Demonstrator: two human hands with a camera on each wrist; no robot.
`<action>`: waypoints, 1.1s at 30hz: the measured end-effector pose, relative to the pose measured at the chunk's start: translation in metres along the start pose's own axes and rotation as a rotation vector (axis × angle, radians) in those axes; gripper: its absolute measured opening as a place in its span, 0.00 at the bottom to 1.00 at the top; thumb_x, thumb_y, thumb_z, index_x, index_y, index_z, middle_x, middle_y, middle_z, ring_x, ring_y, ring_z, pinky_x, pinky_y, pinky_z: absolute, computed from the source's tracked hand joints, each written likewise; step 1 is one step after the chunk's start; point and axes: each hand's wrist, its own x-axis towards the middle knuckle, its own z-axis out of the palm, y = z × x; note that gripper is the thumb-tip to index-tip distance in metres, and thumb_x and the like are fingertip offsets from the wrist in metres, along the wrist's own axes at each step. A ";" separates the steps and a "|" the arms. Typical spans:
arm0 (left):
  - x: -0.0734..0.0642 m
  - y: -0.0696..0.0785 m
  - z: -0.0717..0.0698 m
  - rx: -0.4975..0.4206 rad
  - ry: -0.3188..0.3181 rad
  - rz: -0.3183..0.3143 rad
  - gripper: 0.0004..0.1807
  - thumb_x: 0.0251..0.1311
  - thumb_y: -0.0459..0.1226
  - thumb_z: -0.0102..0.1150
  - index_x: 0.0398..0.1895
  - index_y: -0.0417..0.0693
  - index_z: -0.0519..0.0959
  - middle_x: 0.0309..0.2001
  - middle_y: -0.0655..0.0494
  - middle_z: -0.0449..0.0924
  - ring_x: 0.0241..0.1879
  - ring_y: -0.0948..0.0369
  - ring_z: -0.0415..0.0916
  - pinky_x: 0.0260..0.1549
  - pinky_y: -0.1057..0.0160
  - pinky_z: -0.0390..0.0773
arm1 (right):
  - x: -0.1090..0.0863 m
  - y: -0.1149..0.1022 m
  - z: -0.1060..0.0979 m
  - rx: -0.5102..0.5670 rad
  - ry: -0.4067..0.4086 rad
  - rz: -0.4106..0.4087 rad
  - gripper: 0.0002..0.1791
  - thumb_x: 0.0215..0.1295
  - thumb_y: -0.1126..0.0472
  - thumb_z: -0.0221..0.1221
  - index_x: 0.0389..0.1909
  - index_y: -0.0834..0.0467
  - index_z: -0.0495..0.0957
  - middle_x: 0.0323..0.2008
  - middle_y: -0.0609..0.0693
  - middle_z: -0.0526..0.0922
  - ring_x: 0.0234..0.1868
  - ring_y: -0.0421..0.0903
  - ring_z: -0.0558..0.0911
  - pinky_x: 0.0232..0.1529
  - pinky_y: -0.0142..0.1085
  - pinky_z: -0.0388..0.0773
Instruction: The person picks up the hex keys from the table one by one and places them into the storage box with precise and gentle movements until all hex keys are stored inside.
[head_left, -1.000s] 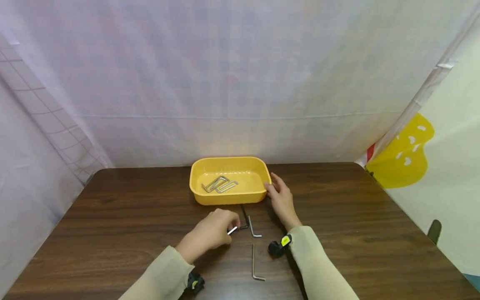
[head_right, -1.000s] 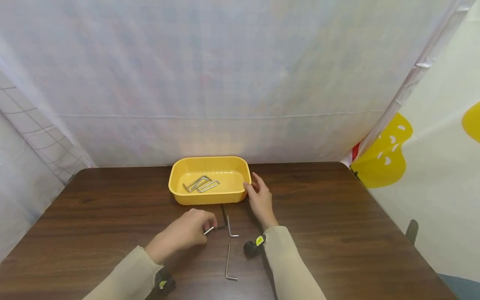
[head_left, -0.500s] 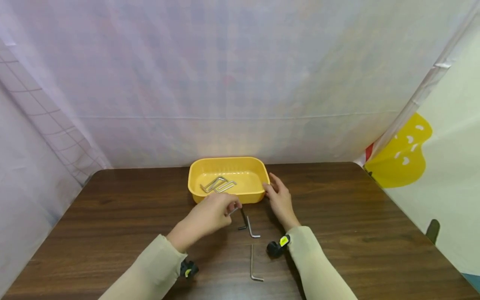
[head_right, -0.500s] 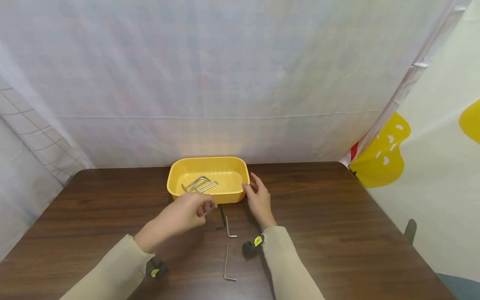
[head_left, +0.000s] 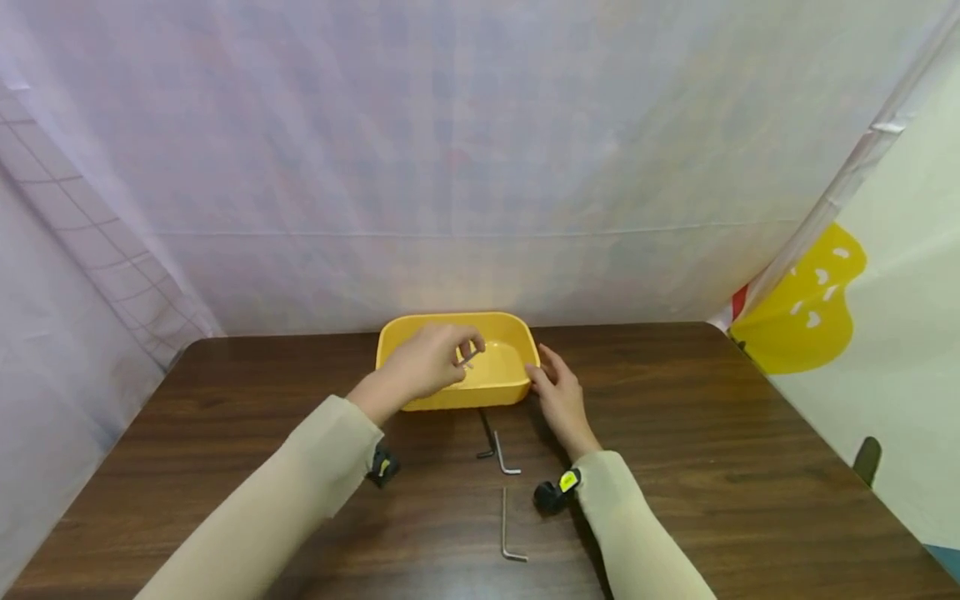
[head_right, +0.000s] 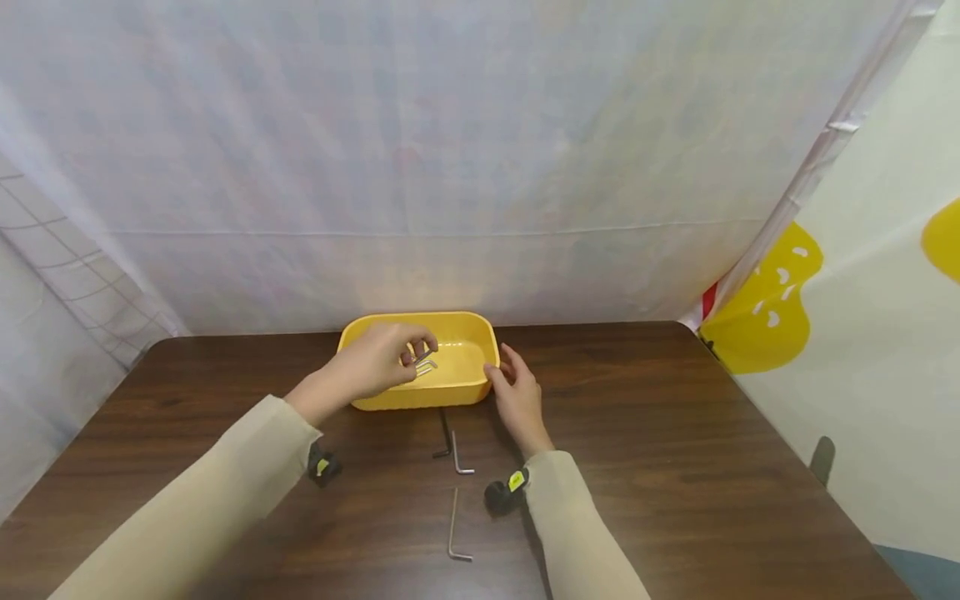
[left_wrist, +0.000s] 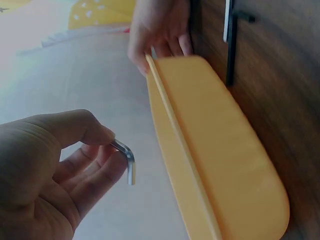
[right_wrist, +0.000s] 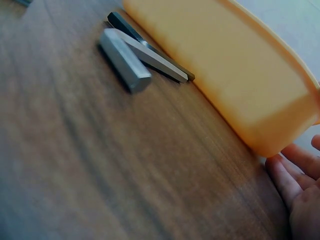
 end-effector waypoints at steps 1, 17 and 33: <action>0.005 -0.001 0.000 -0.004 -0.005 -0.001 0.18 0.57 0.26 0.63 0.52 0.46 0.83 0.43 0.50 0.85 0.40 0.58 0.80 0.39 0.61 0.81 | 0.000 0.000 0.000 -0.001 0.001 0.000 0.31 0.72 0.54 0.57 0.74 0.54 0.65 0.62 0.63 0.80 0.55 0.53 0.83 0.50 0.31 0.81; 0.049 -0.038 0.022 -0.051 -0.060 -0.031 0.21 0.56 0.25 0.64 0.55 0.41 0.82 0.48 0.46 0.85 0.50 0.52 0.81 0.51 0.55 0.82 | -0.003 -0.002 0.005 -0.011 0.008 -0.010 0.31 0.72 0.54 0.57 0.74 0.55 0.66 0.60 0.63 0.82 0.51 0.51 0.85 0.47 0.31 0.80; 0.058 -0.049 0.047 -0.132 -0.204 -0.070 0.20 0.58 0.23 0.58 0.53 0.43 0.83 0.45 0.47 0.85 0.43 0.56 0.80 0.35 0.64 0.81 | -0.006 0.001 0.006 0.004 0.018 -0.013 0.30 0.72 0.55 0.57 0.73 0.54 0.67 0.59 0.62 0.82 0.48 0.48 0.85 0.46 0.29 0.80</action>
